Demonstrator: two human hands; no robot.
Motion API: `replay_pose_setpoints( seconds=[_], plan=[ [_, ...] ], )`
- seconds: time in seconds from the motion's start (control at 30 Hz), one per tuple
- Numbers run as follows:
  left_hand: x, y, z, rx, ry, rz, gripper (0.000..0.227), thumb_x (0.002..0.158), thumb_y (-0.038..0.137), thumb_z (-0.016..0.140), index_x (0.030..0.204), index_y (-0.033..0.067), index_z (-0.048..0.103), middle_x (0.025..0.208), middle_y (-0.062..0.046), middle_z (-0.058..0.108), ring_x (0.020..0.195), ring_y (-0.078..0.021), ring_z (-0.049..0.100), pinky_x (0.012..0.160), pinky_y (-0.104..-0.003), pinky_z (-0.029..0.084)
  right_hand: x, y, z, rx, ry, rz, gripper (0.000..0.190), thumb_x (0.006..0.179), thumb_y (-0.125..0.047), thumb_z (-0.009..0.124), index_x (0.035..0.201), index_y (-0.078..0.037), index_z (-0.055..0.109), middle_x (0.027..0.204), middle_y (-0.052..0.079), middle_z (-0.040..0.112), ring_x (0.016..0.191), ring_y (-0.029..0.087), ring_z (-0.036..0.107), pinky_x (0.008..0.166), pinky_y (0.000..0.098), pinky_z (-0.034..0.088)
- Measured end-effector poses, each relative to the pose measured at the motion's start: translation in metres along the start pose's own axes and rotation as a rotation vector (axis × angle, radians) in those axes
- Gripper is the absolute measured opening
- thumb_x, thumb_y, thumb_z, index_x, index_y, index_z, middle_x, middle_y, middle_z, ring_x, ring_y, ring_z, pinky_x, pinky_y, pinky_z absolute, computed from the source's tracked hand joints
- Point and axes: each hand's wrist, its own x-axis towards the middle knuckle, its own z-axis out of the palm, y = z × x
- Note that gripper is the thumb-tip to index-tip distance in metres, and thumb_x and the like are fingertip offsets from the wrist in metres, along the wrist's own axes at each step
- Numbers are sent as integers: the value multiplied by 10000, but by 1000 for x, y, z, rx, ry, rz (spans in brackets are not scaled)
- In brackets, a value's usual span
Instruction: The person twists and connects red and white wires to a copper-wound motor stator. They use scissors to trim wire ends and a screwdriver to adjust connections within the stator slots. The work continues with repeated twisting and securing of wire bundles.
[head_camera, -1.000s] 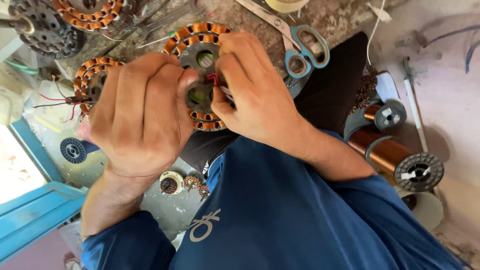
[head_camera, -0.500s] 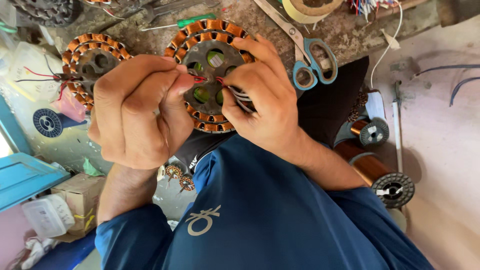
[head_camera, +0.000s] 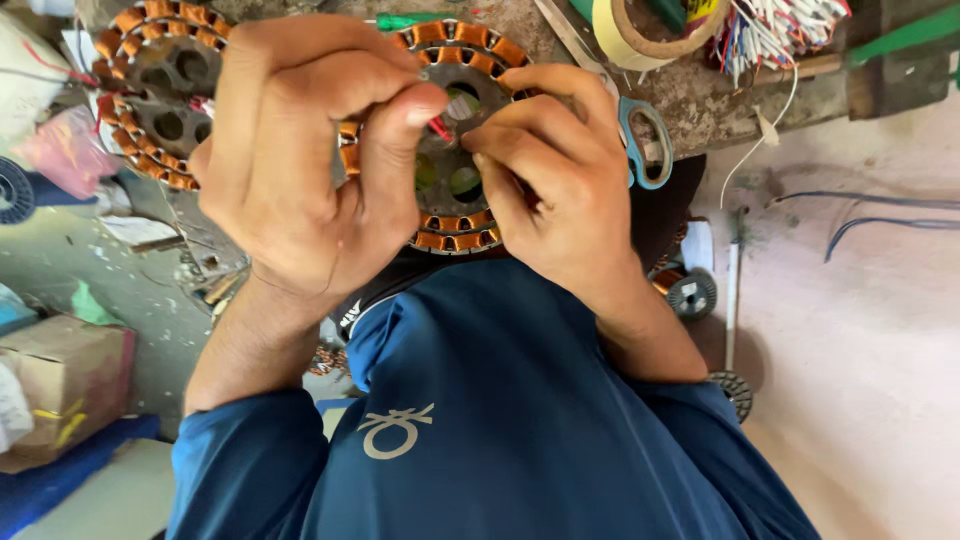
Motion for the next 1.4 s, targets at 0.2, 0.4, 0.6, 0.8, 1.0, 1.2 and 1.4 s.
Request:
replay_pose_setpoints(
  seconds=[0.2,0.4,0.6,0.8,1.0,1.2,1.4],
  plan=[
    [-5,3,-1,-95,68,-14,279,1049,91,840,1218,-4,639,1165,-121,644,1002,-203,702,847,-282,595,-3,-4,-4,37,-27,66,253,947,9,828,1133,-41,665,1125,82,700,1239,298,629,1043,386,531],
    [-8,8,-6,-120,46,-79,250,998,52,846,1142,-9,651,1147,-115,640,968,-183,690,822,-274,579,3,-7,-5,24,-24,60,300,938,17,840,1165,-46,656,1156,89,677,1187,287,626,1034,375,516],
    [-5,8,-4,-65,12,-12,205,968,-7,856,1049,-14,667,1065,-103,658,907,-230,687,765,-313,543,11,-13,-9,-214,-55,-44,346,861,-45,849,1153,-63,665,1110,46,693,1118,278,579,1042,447,365],
    [-6,17,4,-62,49,-11,190,994,-94,735,1125,-14,624,1122,-100,648,955,-244,686,810,-322,557,12,-2,-5,-104,-89,-6,288,873,-60,814,1121,-77,669,1029,25,671,1081,240,576,1021,406,348],
    [-6,15,13,-60,79,28,176,1013,-111,688,1140,-31,597,1115,-125,645,966,-258,694,813,-328,567,11,17,-7,22,-122,3,215,861,-62,834,1018,-77,688,998,40,654,1043,227,601,1004,366,380],
    [-10,13,18,-22,112,42,153,1055,-94,660,1176,-45,582,1113,-154,638,934,-270,691,780,-337,569,17,18,-10,29,-154,-117,190,869,-39,840,997,-87,709,1020,12,688,1048,247,603,994,379,379],
    [-10,1,22,14,157,109,125,1071,-111,662,1163,-68,589,1132,-175,648,874,-256,709,704,-326,572,7,9,-11,-123,-96,-327,260,860,-114,839,1084,-30,736,995,92,689,990,296,609,895,477,363]
  ],
)
